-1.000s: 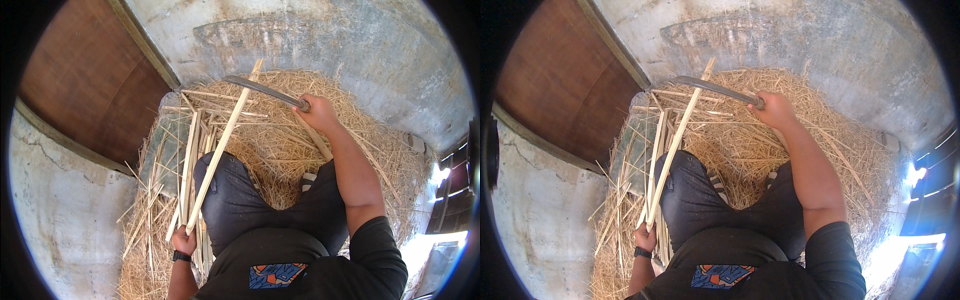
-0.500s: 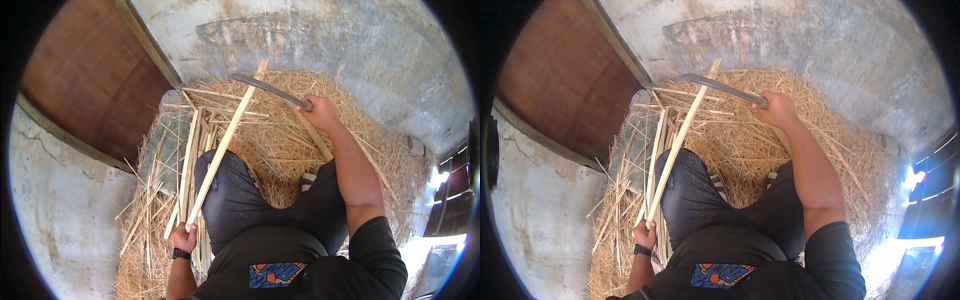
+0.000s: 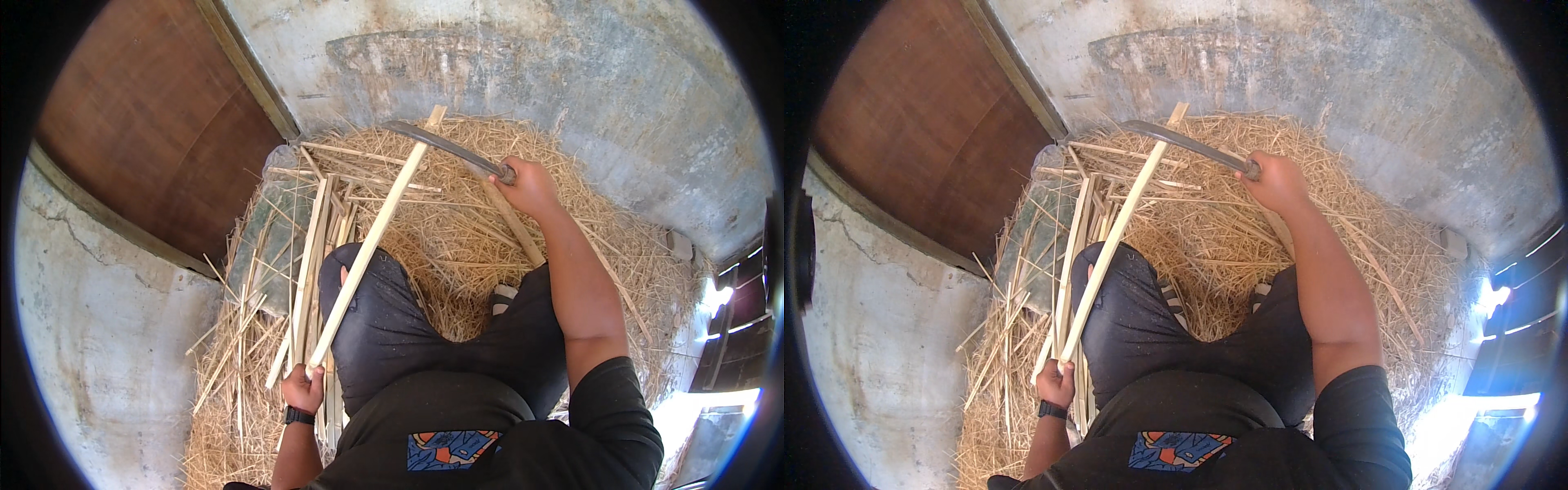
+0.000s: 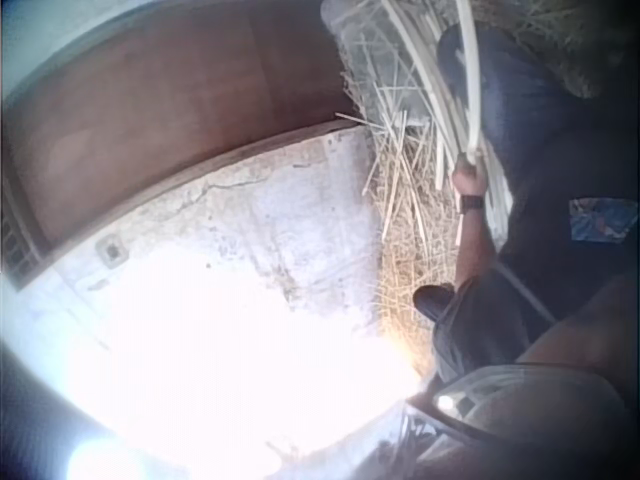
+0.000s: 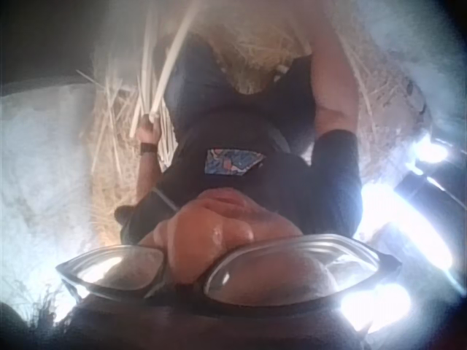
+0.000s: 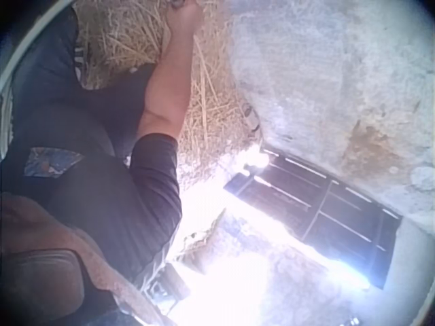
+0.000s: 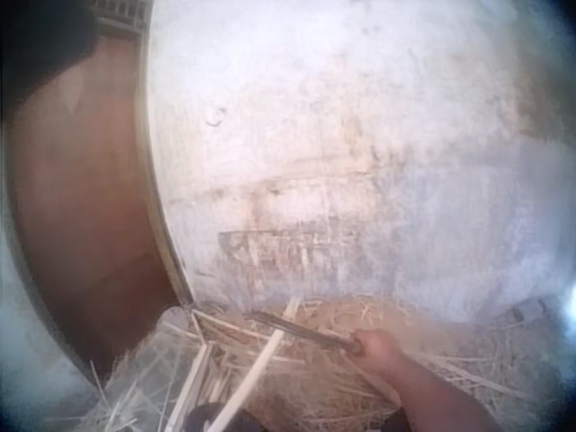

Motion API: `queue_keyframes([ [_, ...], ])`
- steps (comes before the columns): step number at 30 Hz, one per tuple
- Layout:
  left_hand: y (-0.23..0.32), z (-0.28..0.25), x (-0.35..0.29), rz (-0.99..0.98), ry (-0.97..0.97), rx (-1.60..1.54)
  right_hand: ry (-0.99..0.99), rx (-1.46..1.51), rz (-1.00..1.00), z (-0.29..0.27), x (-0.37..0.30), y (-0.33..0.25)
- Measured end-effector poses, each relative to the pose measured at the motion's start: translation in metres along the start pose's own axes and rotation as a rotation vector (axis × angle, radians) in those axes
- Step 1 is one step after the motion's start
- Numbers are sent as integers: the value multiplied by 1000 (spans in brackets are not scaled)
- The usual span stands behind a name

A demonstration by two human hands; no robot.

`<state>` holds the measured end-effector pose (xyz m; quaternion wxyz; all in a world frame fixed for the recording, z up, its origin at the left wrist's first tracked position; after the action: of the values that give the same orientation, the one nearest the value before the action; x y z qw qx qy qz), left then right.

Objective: The person sits on a straw-covered floor and uses a machete to split a long bamboo pole into thin strips. They hold the pole with one hand and repeatedly strike it with the machete to separate the material.

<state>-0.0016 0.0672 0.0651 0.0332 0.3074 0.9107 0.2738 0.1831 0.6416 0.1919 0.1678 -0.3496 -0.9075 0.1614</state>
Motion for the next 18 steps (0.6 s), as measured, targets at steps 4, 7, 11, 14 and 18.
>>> queue_keyframes([
  [4, -1, 3, 0, 17, -18, -13, 1, 13, 15, 1, 1, 2],
  [7, 5, 2, 1, 30, -33, 8, 28, 4, 28, -1, 1, 5],
  [11, 4, 3, 2, 16, -27, 63, 31, -42, 21, -2, 3, 11],
  [14, 1, 5, 0, -15, -36, 83, -24, -80, 51, -2, 3, 9],
  [18, 4, 4, -1, -10, -26, 111, -61, -114, 77, -2, 4, 8],
])
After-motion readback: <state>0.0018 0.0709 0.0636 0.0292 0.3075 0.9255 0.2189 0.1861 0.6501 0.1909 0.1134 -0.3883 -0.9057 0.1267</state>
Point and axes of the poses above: each hand's wrist, its own x-axis towards the middle knuckle, its own z-axis out of the palm, y = z × x, the point moved 8 cm from there along x, towards the middle knuckle, and after that the axes turned 6 degrees about -y, right-handed, at the moved point
